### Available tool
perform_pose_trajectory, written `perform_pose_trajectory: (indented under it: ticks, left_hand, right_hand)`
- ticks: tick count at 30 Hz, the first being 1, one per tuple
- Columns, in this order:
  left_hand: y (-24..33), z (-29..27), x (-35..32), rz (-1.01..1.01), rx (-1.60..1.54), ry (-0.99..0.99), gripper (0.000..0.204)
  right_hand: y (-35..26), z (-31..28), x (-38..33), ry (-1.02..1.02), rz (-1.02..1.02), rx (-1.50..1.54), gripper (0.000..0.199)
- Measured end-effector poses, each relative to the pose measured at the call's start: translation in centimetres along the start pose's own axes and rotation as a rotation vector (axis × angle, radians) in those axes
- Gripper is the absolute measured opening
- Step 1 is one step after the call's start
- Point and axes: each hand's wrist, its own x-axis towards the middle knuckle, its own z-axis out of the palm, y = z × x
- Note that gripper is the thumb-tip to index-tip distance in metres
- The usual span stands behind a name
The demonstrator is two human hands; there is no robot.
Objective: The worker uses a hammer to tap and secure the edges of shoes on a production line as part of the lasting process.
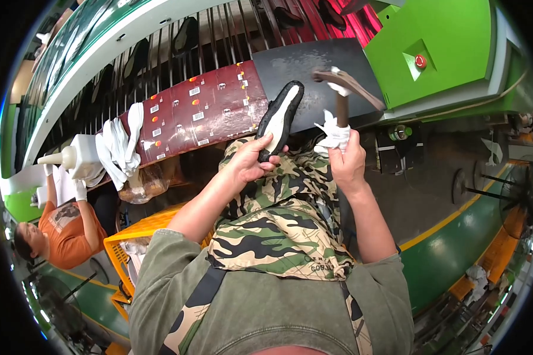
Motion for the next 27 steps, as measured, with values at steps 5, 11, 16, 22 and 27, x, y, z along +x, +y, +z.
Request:
perform_pose_trajectory:
  ticks: [5, 11, 16, 22, 27]
  left_hand:
    - [-0.3, -0.5, 0.6, 0.05, 0.079, -0.002, 0.034]
    - [0.5, 0.8, -0.2, 0.045, 0.029, 0.031, 0.034]
    - [0.6, -0.2, 0.0, 0.035, 0.036, 0.007, 0.033]
    - [-0.4, -0.3, 0.1, 0.066, 0.073, 0.022, 0.032]
    - [0.6, -0.6, -0.7, 0.115, 0.073, 0.037, 0.035]
  right_hand:
    - [4.5, 0.8, 0.2, -0.319, 0.085, -0.568, 0.026]
    - [3.6, 1.3, -0.2, -0.041, -0.033, 0.017, 0.03]
    - [4.8, 0.3, 0.8, -0.192, -0.007, -0.225, 0.023]
    - [7.2, 0.9, 0.0, -0.294, 0.058, -0.434, 0.023]
    - [9.1, 1.6, 1.7, -0.202, 0.352, -0.066, 0.027]
